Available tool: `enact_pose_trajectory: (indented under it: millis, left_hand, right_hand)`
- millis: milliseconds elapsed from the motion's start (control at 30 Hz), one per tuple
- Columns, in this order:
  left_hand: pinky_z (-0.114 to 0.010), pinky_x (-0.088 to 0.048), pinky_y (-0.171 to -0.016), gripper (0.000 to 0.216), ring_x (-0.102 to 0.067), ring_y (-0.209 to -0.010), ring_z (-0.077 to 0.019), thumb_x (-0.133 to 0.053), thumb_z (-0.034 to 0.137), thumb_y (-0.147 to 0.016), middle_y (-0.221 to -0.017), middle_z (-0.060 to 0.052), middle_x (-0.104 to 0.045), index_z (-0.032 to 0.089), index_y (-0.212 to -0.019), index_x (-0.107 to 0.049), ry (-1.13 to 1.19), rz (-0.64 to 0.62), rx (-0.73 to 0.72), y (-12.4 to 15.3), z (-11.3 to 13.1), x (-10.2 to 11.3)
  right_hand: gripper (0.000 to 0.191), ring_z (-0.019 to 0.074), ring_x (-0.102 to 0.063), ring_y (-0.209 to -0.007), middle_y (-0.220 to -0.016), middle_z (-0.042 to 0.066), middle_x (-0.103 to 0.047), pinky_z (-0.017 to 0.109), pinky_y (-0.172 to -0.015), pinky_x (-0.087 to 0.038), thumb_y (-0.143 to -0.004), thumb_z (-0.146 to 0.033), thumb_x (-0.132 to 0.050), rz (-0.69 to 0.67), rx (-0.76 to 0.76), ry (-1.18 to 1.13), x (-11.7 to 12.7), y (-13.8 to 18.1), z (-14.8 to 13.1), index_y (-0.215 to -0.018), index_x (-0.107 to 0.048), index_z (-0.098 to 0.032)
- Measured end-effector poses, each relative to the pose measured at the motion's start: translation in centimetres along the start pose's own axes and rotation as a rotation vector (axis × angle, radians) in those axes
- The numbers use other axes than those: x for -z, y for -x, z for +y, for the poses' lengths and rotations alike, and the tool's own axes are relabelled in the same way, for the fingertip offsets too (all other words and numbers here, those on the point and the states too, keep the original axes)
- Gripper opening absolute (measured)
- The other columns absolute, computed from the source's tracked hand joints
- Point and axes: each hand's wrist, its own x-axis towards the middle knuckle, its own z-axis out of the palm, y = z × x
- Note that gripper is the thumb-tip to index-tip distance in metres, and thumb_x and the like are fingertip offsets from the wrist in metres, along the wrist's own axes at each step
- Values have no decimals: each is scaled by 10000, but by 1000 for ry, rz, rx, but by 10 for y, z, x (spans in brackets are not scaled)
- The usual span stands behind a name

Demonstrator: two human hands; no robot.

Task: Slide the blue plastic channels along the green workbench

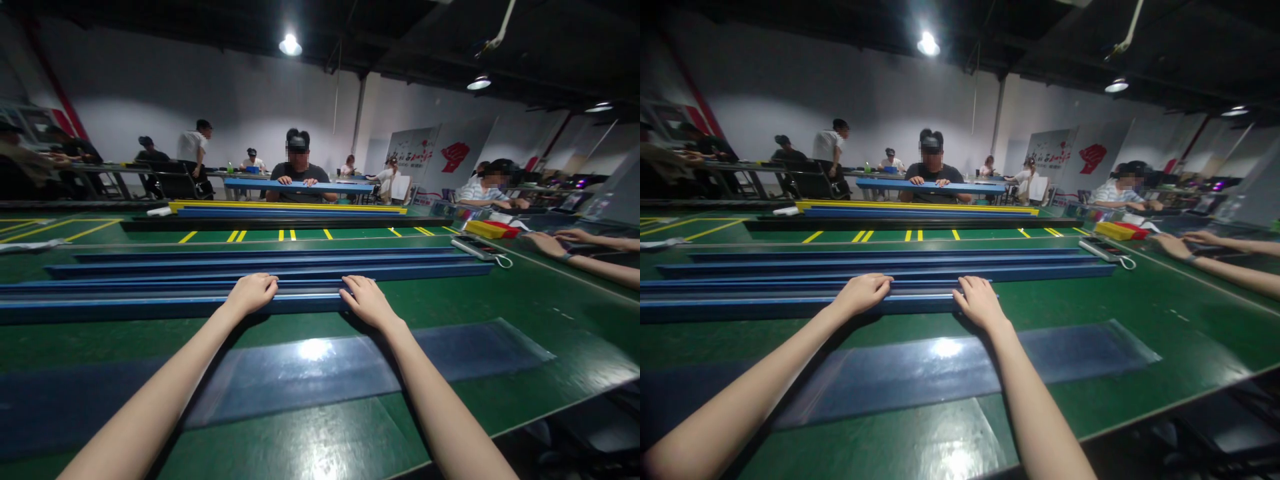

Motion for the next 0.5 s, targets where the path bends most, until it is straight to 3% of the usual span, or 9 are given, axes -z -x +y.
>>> enact_pose_trajectory:
  millis: [267, 500]
  left_hand:
    - [-279, -428, -705, 404, -611, -847, -214, -276, 391, -837, -924, -64, -672, 207, -914, -627, -11, -29, 136, 0, 10, 4]
    - [-293, -420, -707, 401, -605, -847, -218, -238, 309, -848, -901, -84, -666, 183, -866, -618, -58, 7, 88, 0, 11, 1]
  right_hand:
    - [556, 234, -427, -1135, -1227, 125, -504, 350, -948, -305, -859, -495, -334, -50, 14, 32, 1, -1, 0, -1238, -454, -105]
    - [554, 242, -431, -1137, -1227, 142, -503, 355, -946, -309, -870, -488, -316, -63, 28, 75, 0, -2, 0, -1226, -459, -89]
